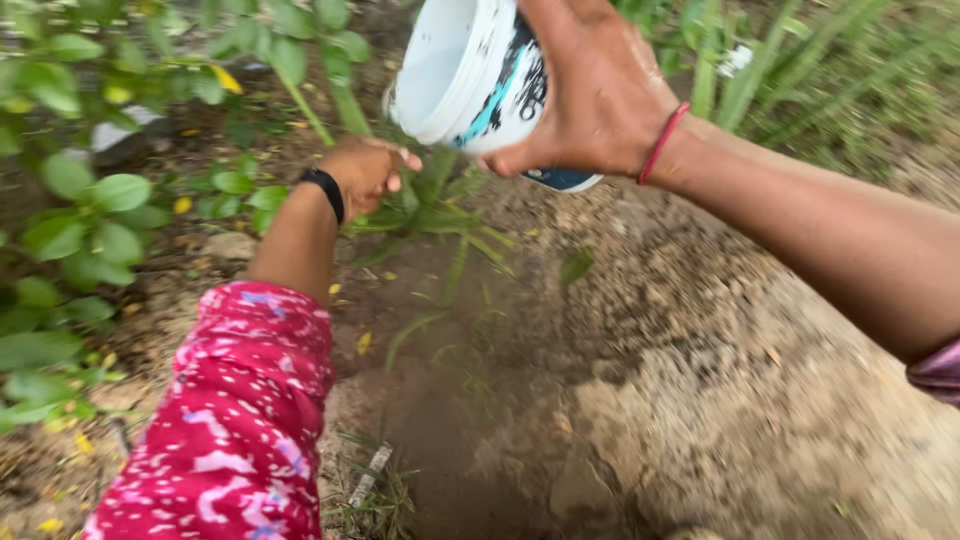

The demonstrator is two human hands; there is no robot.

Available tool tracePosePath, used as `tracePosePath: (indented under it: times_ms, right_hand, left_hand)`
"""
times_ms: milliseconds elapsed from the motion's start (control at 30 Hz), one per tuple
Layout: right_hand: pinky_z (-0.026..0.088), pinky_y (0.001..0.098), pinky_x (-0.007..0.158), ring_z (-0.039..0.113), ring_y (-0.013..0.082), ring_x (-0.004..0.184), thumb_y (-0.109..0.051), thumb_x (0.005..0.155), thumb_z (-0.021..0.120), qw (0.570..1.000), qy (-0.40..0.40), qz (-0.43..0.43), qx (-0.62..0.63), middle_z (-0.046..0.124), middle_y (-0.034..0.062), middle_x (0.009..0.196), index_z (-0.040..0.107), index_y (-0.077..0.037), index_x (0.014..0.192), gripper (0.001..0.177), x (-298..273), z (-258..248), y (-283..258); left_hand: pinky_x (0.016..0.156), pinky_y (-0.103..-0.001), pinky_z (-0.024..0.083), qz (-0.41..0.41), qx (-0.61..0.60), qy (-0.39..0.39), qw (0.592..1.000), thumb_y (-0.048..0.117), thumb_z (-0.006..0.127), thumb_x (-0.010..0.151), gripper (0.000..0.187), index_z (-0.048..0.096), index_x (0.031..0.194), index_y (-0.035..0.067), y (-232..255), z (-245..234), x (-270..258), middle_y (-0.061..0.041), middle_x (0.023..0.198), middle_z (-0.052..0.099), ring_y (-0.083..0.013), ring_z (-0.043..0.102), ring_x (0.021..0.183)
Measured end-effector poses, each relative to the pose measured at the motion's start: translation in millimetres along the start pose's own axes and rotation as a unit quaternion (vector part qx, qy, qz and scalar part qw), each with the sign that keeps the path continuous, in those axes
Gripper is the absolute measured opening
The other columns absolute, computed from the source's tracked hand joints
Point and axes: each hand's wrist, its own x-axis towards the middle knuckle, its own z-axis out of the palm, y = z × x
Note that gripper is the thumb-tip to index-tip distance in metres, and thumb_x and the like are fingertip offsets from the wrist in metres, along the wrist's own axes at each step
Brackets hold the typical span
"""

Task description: The person waters aloe vera plants and soil using a small container and their hands to manage the water flow and soil saturation.

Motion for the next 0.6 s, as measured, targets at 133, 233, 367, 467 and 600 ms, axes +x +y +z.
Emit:
tracePosePath:
  times_ms: [133, 233, 367, 467, 600]
  right_hand:
    - [0.054, 0.0527, 0.099, 0.063, 0.0457, 0.118, -0.048, 0.067, 0.102, 0.998, 0.003, 0.039, 0.055, 0.062, 0.0288, 0.13, 0.035, -0.002, 0.156, 0.12, 15, 23, -4]
    - [0.062, 0.0415, 0.084, 0.075, 0.0371, 0.098, -0.05, 0.059, 0.091, 0.913, -0.1, 0.326, 0.224, 0.061, 0.0191, 0.134, 0.017, -0.008, 0.161, 0.132, 24, 42, 1]
    - [0.062, 0.04, 0.095, 0.076, 0.0356, 0.109, -0.05, 0.074, 0.102, 0.968, 0.03, 0.162, 0.19, 0.066, 0.0257, 0.133, 0.033, 0.002, 0.151, 0.116, 4, 59, 10]
    - [0.065, 0.0359, 0.089, 0.078, 0.03, 0.101, -0.054, 0.072, 0.099, 0.948, -0.043, 0.248, 0.197, 0.069, 0.0214, 0.125, 0.039, 0.0, 0.143, 0.107, 3, 58, 14]
    - [0.061, 0.04, 0.1, 0.075, 0.0328, 0.111, -0.051, 0.074, 0.103, 0.972, -0.006, 0.172, 0.162, 0.07, 0.0222, 0.126, 0.042, 0.002, 0.141, 0.105, -1, 42, 5]
  left_hand:
    - [0.038, -0.027, 0.023, -0.014, -0.011, 0.006, 1.0, 0.015, 0.057, 0.099, 0.015, 0.072, 0.103, 0.014, -20, -13, 2, 0.001, 0.067, 0.055, -0.0083, 0.039, 0.047]
    - [0.04, -0.026, 0.034, 0.036, -0.029, 0.078, 0.996, 0.013, 0.053, 0.102, 0.019, 0.072, 0.1, 0.01, -19, -18, 14, 0.001, 0.07, 0.064, -0.0078, 0.046, 0.048]
    - [0.043, -0.028, 0.036, 0.09, -0.119, 0.165, 0.975, 0.007, 0.051, 0.099, 0.015, 0.065, 0.095, 0.011, -11, -16, 33, 0.002, 0.081, 0.074, -0.0082, 0.05, 0.051]
    - [0.049, -0.029, 0.042, 0.074, -0.089, 0.222, 0.968, 0.012, 0.053, 0.101, 0.02, 0.072, 0.094, 0.013, -12, -7, 47, -0.003, 0.081, 0.071, -0.0112, 0.051, 0.052]
    - [0.058, -0.029, 0.053, 0.125, -0.005, 0.211, 0.969, 0.013, 0.064, 0.094, 0.014, 0.078, 0.096, 0.009, -18, 14, 65, -0.003, 0.084, 0.079, -0.011, 0.068, 0.061]
